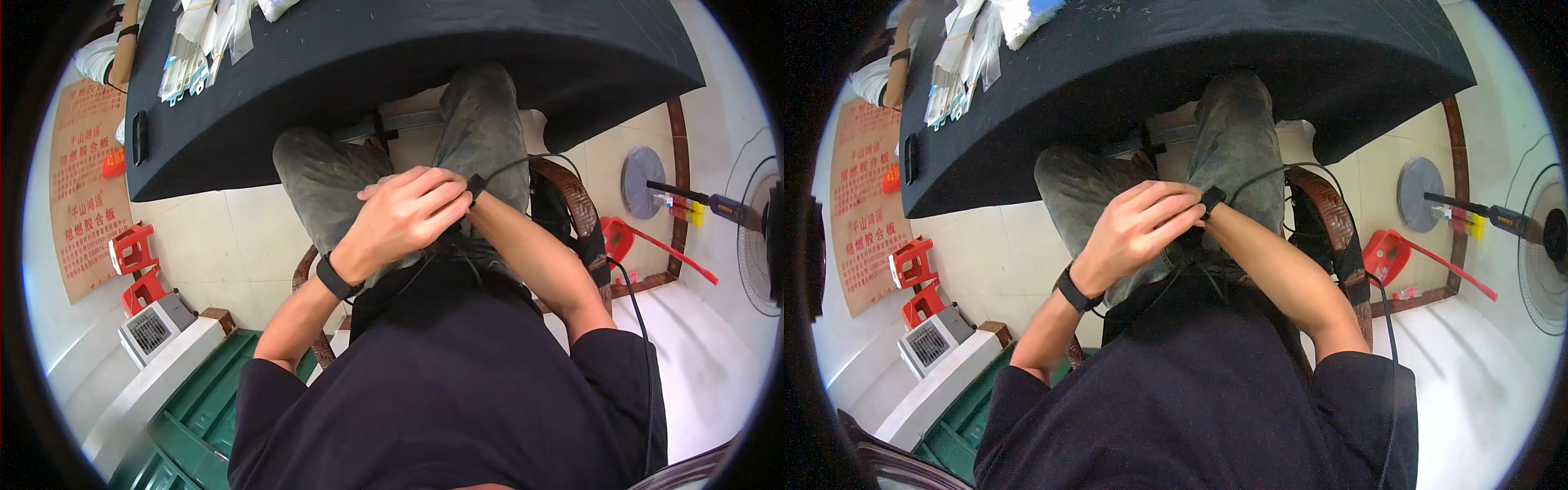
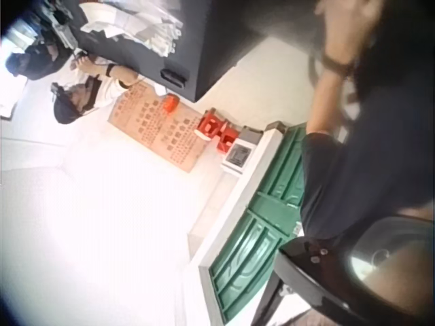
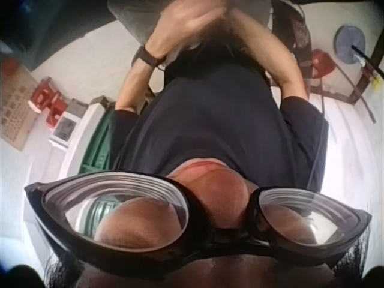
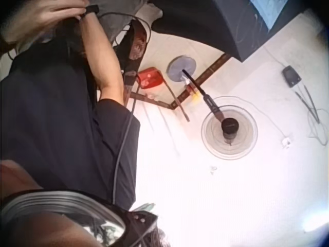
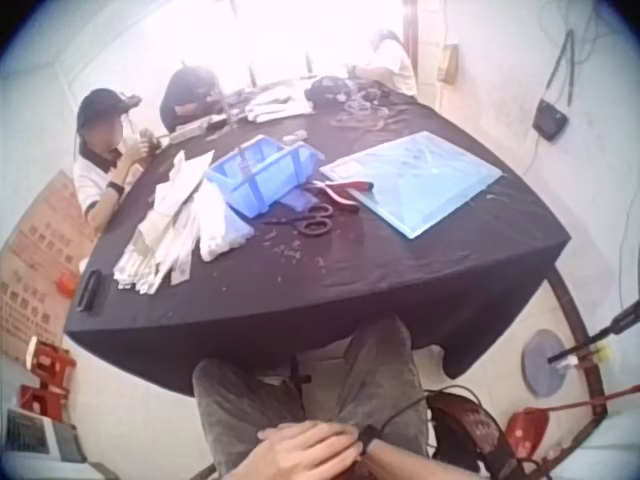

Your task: The recorder is assembling fishing hook rigs by threading line through small beads and attaching hooks.

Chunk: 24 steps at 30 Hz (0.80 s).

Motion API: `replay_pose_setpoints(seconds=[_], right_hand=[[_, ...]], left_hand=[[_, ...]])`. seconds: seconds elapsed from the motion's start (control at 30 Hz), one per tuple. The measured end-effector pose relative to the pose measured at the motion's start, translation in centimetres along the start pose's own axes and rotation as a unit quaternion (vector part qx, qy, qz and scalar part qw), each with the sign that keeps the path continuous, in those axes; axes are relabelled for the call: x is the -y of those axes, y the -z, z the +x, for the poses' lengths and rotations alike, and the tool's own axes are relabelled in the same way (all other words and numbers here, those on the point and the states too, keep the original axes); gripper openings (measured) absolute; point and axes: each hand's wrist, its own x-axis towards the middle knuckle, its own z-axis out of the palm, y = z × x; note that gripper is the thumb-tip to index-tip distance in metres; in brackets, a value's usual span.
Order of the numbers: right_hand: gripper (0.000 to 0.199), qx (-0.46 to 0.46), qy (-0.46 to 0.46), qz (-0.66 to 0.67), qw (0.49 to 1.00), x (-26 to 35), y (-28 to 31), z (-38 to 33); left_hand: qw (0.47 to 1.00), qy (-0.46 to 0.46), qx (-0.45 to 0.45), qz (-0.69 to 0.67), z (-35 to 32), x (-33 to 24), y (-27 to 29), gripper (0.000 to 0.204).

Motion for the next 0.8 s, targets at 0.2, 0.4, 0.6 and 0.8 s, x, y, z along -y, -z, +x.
replay_pose_setpoints(seconds=[0.2, 0.4, 0.6, 0.8], right_hand=[[0.044, -0.021, 0.01, -0.047, 0.999, 1.7, 0.2, 0.2], [0.043, -0.039, 0.023, -0.129, 0.991, 4.3, 0.4, 0.5], [0.042, -0.087, 0.022, -0.202, 0.975, 8.2, 1.8, 0.6], [0.057, -0.177, 0.08, -0.106, 0.975, 7.3, 2.2, 0.7]], left_hand=[[0.992, -0.104, -0.044, 0.047, -0.6, 1.5, -1.5, 0.028], [0.991, -0.113, -0.051, 0.049, -1.1, 2.4, -1.2, 0.031], [0.993, -0.074, -0.07, 0.066, -0.7, 1.0, 0.0, 0.032], [0.996, -0.016, -0.08, 0.029, 0.1, 0.1, 1.1, 0.032]])
